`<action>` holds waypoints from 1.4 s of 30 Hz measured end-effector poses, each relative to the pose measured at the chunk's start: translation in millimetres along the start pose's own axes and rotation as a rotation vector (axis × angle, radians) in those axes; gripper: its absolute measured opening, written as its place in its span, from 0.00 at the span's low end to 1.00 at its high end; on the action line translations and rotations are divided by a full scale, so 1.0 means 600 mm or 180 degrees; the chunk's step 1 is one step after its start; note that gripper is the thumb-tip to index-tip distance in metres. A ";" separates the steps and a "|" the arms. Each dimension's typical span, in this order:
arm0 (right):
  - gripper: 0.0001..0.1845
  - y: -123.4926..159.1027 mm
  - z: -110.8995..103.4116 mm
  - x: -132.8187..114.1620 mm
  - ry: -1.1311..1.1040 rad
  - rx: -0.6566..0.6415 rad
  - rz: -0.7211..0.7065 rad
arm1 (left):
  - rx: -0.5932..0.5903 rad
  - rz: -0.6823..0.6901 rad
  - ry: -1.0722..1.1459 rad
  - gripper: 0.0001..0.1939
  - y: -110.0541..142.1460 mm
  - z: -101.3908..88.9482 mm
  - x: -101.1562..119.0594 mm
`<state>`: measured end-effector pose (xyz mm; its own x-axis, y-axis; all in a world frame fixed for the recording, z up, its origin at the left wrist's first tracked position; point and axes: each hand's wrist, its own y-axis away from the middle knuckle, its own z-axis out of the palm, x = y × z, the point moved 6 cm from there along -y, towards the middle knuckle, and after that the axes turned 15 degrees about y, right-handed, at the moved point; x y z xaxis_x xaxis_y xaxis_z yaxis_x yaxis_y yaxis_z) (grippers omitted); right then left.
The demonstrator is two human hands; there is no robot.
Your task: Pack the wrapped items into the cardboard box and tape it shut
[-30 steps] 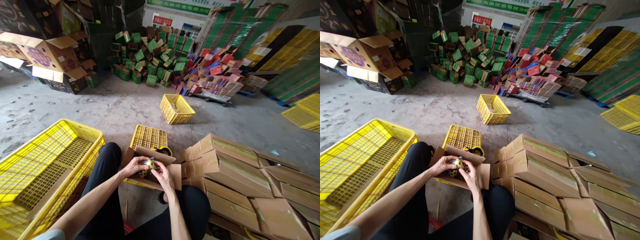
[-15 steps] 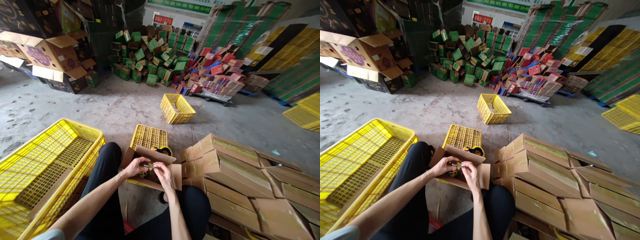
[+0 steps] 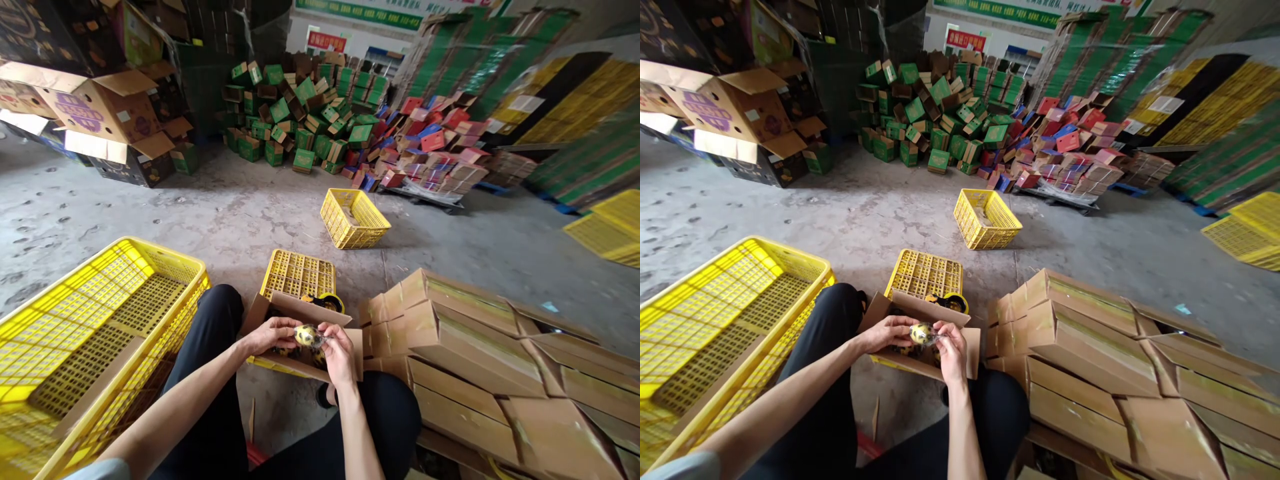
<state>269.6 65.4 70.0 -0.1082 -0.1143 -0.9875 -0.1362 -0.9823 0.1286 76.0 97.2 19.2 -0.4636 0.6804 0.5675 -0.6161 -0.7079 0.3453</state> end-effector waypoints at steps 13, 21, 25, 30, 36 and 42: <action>0.29 -0.003 0.009 0.023 -0.0120 -0.0162 0.0692 | 0.0391 0.1258 -0.0392 0.24 0.010 -0.001 0.054; 0.39 0.000 0.012 0.037 0.0310 -0.0207 0.0659 | 0.0269 0.1293 -0.0405 0.23 0.010 0.002 0.053; 0.40 -0.005 0.010 0.029 0.0448 -0.0148 0.0398 | 0.0281 0.1061 0.0140 0.30 0.009 0.000 0.043; 0.33 -0.002 0.016 0.020 0.0613 -0.0288 0.0313 | 0.0408 0.0829 0.0080 0.38 0.004 -0.005 0.032; 0.32 0.000 0.018 0.015 0.0747 -0.0310 0.0262 | 0.0325 0.0952 -0.0100 0.28 0.003 -0.003 0.037; 0.31 0.006 0.030 0.002 0.0887 -0.0444 0.0262 | 0.0479 0.1079 -0.0094 0.27 0.008 -0.003 0.044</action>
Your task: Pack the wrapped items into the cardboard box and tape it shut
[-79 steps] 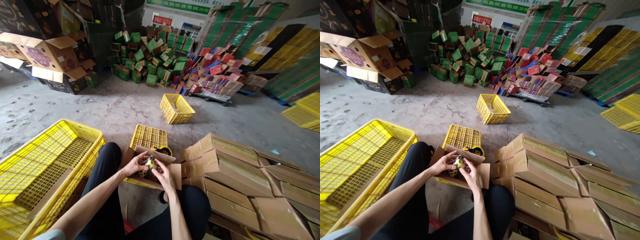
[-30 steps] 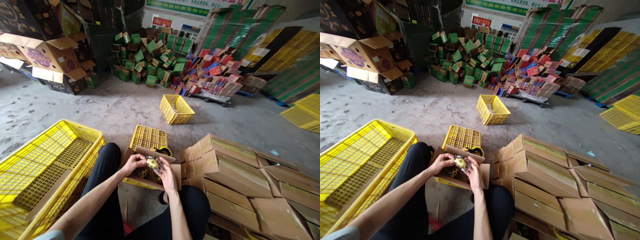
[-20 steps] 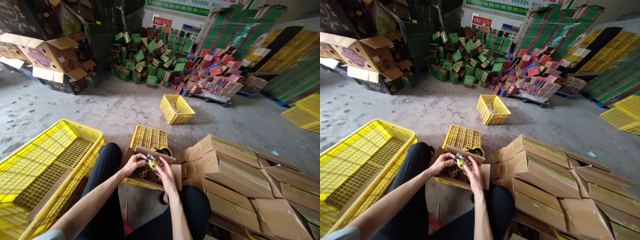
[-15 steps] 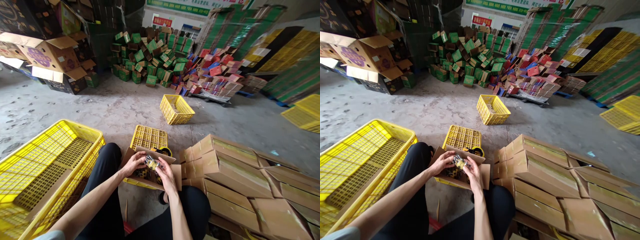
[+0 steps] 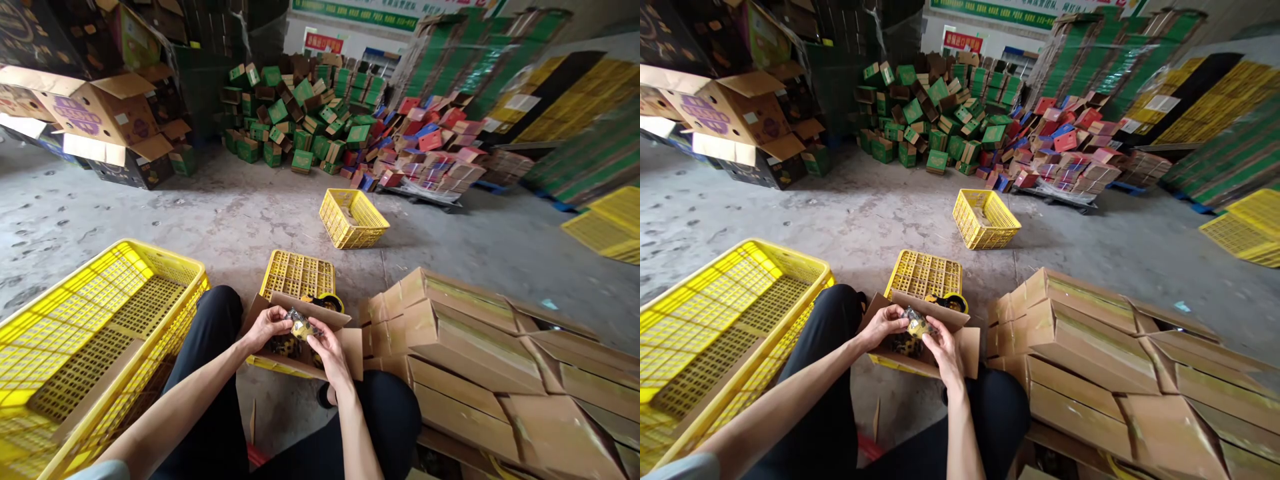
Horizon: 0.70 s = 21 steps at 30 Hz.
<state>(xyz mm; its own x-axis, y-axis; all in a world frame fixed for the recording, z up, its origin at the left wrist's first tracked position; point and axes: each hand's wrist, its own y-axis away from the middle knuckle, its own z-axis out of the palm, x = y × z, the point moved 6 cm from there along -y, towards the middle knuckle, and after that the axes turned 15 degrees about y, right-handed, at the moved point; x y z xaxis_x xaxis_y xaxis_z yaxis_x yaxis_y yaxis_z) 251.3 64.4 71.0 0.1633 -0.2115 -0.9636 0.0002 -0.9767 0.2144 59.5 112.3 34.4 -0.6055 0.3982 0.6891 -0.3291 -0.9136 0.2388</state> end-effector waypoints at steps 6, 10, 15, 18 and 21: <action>0.29 0.002 -0.003 -0.006 0.0325 -0.0035 0.0046 | 0.0095 0.0018 -0.0058 0.28 0.001 -0.001 0.003; 0.29 -0.001 -0.010 0.001 0.0396 0.0071 0.0037 | 0.0089 -0.0024 -0.0136 0.28 0.000 -0.001 0.003; 0.26 -0.002 -0.008 0.014 0.0180 0.0070 0.0143 | 0.0036 -0.0086 -0.0217 0.28 0.001 0.000 0.004; 0.26 -0.004 -0.010 0.021 -0.0011 0.0115 0.0211 | -0.0031 -0.0108 -0.0178 0.29 0.002 0.004 0.006; 0.28 -0.005 -0.013 0.026 -0.0109 0.0224 0.0211 | 0.0015 -0.0217 -0.0117 0.32 0.003 0.004 0.002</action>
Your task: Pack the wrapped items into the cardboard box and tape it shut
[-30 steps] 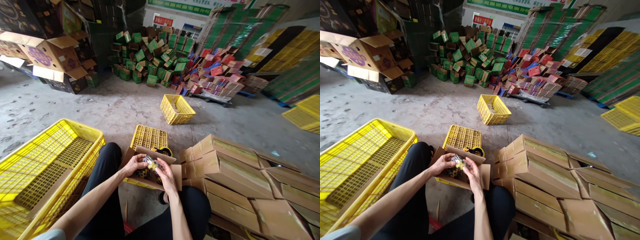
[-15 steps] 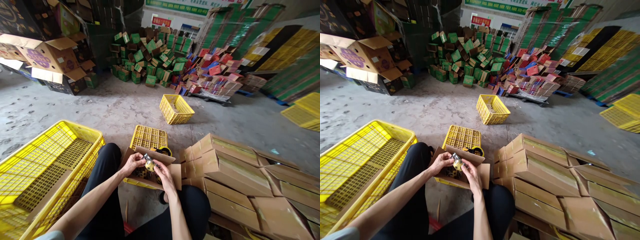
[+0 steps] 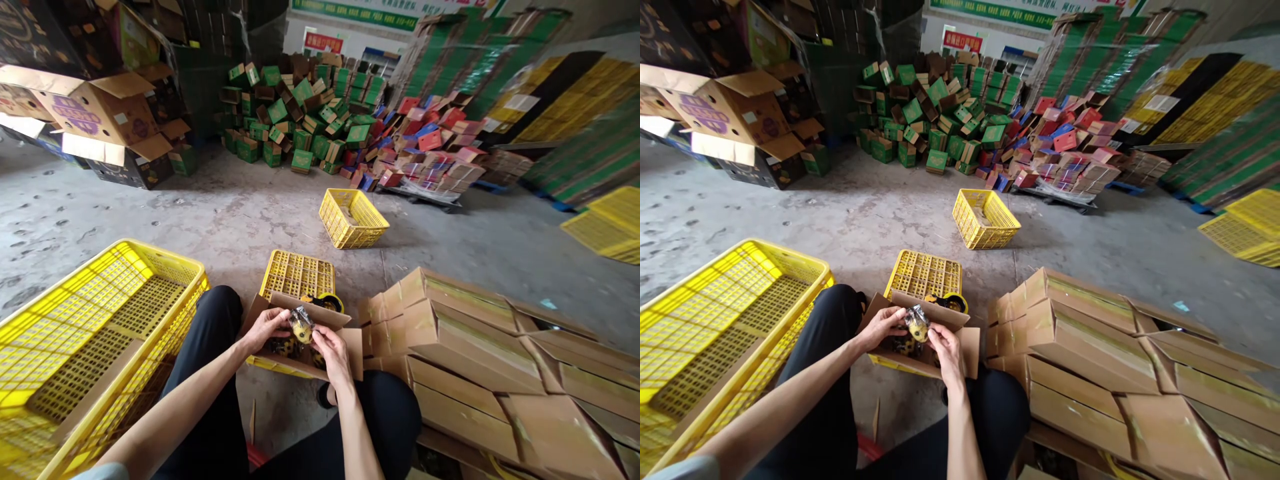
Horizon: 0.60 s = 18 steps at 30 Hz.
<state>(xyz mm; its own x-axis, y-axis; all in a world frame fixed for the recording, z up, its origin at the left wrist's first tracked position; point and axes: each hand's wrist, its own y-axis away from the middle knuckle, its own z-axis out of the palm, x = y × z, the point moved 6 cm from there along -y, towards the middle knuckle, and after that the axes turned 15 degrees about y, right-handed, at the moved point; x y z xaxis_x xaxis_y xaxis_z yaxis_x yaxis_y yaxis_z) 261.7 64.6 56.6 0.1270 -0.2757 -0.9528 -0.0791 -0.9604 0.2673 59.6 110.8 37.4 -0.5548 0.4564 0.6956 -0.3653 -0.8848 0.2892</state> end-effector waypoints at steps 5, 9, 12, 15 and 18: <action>0.27 -0.002 0.001 0.005 -0.0049 -0.0035 -0.0020 | -0.0423 -0.0226 -0.0225 0.33 0.006 0.014 -0.012; 0.25 -0.001 0.002 0.001 0.0142 -0.0038 -0.0090 | -0.0653 -0.0036 -0.0417 0.32 0.005 0.021 -0.010; 0.23 -0.001 0.005 -0.010 0.0282 -0.0101 -0.0254 | -0.0604 0.0195 -0.0556 0.28 0.000 0.019 -0.005; 0.26 -0.005 0.008 -0.013 0.0223 -0.0112 -0.0326 | -0.0527 0.0301 -0.0678 0.28 -0.003 0.014 -0.004; 0.34 -0.007 0.009 -0.008 0.0137 -0.0082 -0.0295 | -0.0607 0.0242 -0.0723 0.28 -0.003 0.012 -0.010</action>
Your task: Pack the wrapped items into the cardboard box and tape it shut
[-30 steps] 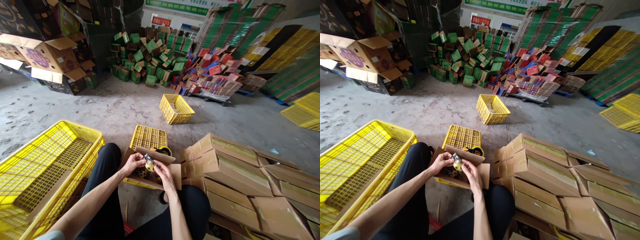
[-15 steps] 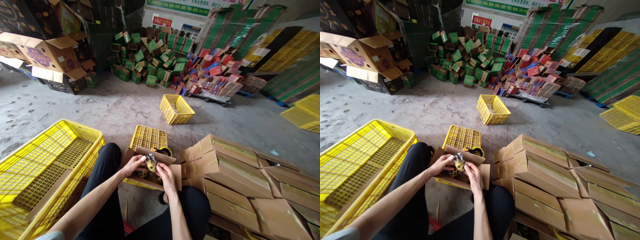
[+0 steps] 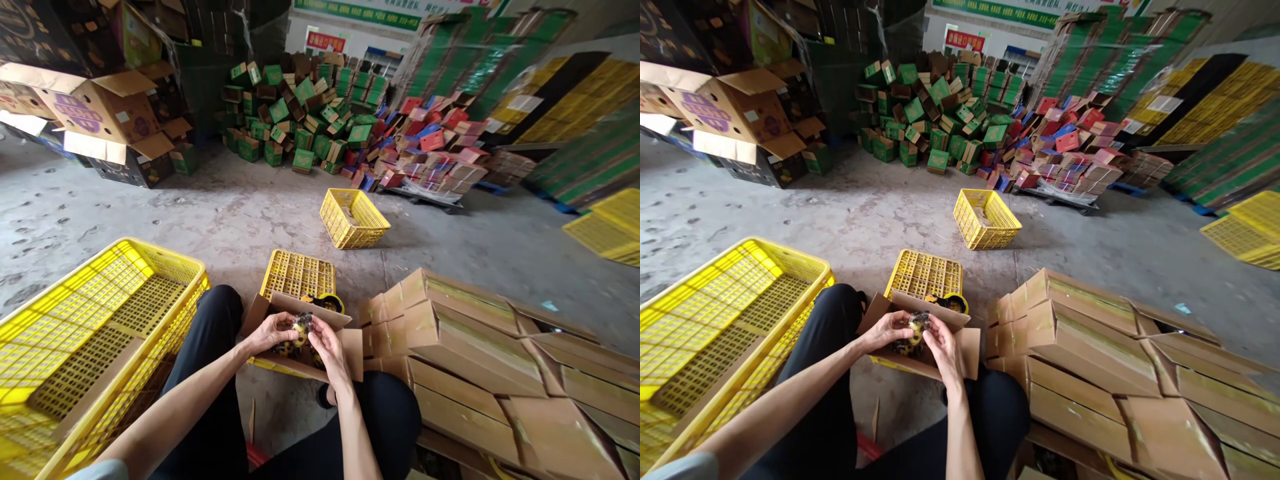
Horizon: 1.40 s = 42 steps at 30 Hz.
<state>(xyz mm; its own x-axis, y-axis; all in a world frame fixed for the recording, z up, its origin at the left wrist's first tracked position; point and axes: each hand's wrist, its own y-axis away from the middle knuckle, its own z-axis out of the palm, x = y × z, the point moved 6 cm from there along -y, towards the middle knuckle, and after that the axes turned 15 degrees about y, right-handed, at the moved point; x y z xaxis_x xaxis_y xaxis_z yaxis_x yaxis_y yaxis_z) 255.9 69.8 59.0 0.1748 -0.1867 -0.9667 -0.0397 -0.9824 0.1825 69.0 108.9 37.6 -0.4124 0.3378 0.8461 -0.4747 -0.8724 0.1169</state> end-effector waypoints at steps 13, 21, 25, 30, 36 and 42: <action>0.25 0.007 -0.009 0.002 -0.0289 0.0104 0.0213 | 0.0009 -0.0485 0.0495 0.36 0.010 0.009 -0.001; 0.23 0.004 -0.012 0.011 -0.0333 0.0138 0.0143 | 0.0024 -0.0359 0.0507 0.36 0.009 0.006 0.000; 0.29 0.004 -0.023 0.011 -0.0148 0.0238 0.0215 | 0.0197 -0.0143 0.0412 0.37 0.003 -0.004 0.002; 0.30 0.011 -0.006 -0.006 0.0153 -0.0234 0.0231 | 0.0209 0.0070 -0.0003 0.33 0.001 -0.010 0.004; 0.28 0.014 0.007 -0.003 -0.0012 -0.0339 0.0214 | 0.0026 0.0227 -0.0430 0.31 0.003 -0.007 0.013; 0.23 -0.009 -0.037 0.022 0.0859 0.0119 -0.0260 | 0.0308 0.0263 -0.0292 0.34 -0.001 -0.021 0.009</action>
<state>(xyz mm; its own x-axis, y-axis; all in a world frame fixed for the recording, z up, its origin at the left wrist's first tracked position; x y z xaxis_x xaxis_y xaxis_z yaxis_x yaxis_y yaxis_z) 280.3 72.3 49.3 0.4344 -0.1069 -0.8944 -0.0502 -0.9943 0.0945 57.2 115.7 35.5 -0.3720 0.2334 0.8984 -0.3631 -0.9273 0.0906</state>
